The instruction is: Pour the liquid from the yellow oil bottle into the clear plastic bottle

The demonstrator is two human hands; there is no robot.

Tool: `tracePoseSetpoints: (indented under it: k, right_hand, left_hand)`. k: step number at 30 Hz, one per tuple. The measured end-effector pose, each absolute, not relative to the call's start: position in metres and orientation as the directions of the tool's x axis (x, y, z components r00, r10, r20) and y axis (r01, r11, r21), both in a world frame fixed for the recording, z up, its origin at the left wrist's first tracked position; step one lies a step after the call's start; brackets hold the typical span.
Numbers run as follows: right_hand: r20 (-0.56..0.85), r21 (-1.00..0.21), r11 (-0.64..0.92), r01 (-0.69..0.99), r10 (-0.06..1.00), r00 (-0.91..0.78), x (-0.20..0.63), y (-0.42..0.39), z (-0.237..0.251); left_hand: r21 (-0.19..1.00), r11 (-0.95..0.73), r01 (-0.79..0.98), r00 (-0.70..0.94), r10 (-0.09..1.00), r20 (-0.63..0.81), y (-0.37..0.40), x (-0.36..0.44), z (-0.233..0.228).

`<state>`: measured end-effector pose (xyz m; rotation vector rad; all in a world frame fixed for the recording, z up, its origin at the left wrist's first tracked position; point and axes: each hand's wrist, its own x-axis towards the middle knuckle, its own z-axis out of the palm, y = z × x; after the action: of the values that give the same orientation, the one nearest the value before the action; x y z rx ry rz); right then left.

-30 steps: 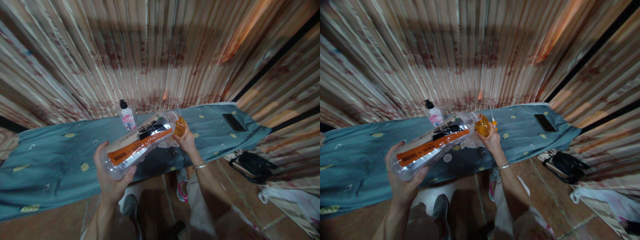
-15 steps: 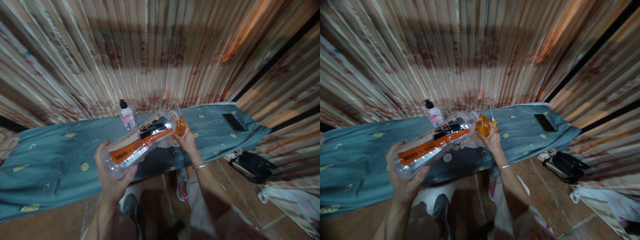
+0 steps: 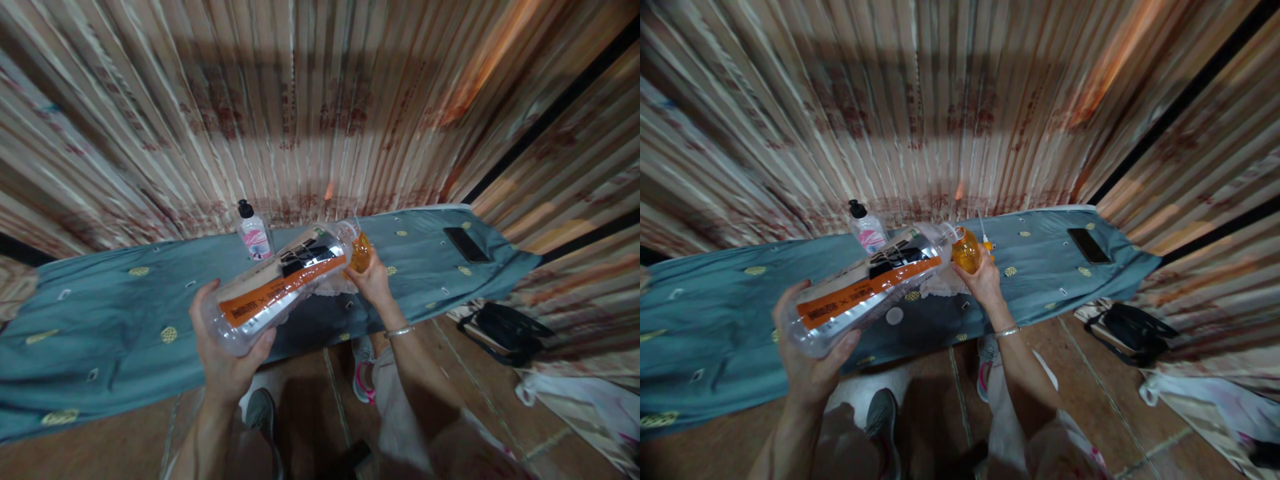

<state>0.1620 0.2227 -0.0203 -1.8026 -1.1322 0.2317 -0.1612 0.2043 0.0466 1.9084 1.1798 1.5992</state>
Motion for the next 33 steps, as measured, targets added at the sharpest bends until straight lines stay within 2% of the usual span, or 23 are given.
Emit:
tracePoseSetpoints:
  k: [5,9,13,17,28,33]
  right_hand:
    - [0.314,-0.795,-0.108,0.597,0.769,0.557,0.1621,0.2235,-0.0218]
    - [0.329,-0.796,-0.091,0.599,0.766,0.553,0.1627,0.2236,-0.0234]
    - [0.319,-0.792,-0.109,0.601,0.765,0.560,0.1630,0.2235,-0.0234]
    - [0.340,-0.786,-0.096,0.611,0.758,0.557,0.1631,0.2240,-0.0245]
    - [0.366,-0.771,-0.092,0.630,0.745,0.557,0.1625,0.2245,-0.0263]
    - [0.356,-0.771,-0.095,0.629,0.755,0.551,0.1620,0.2234,-0.0239]
  left_hand:
    - [0.756,-0.571,0.319,-0.030,0.791,0.611,0.2046,-0.1618,0.0456]
    - [0.758,-0.574,0.309,0.033,0.803,0.595,0.2064,-0.1661,0.0422]
    - [0.792,-0.525,0.310,-0.055,0.822,0.566,0.2057,-0.1640,0.0426]
    - [0.776,-0.550,0.309,0.013,0.818,0.575,0.2068,-0.1646,0.0429]
    - [0.776,-0.558,0.295,-0.051,0.802,0.596,0.2050,-0.1588,0.0457]
    - [0.774,-0.549,0.314,0.008,0.817,0.577,0.2068,-0.1630,0.0449]
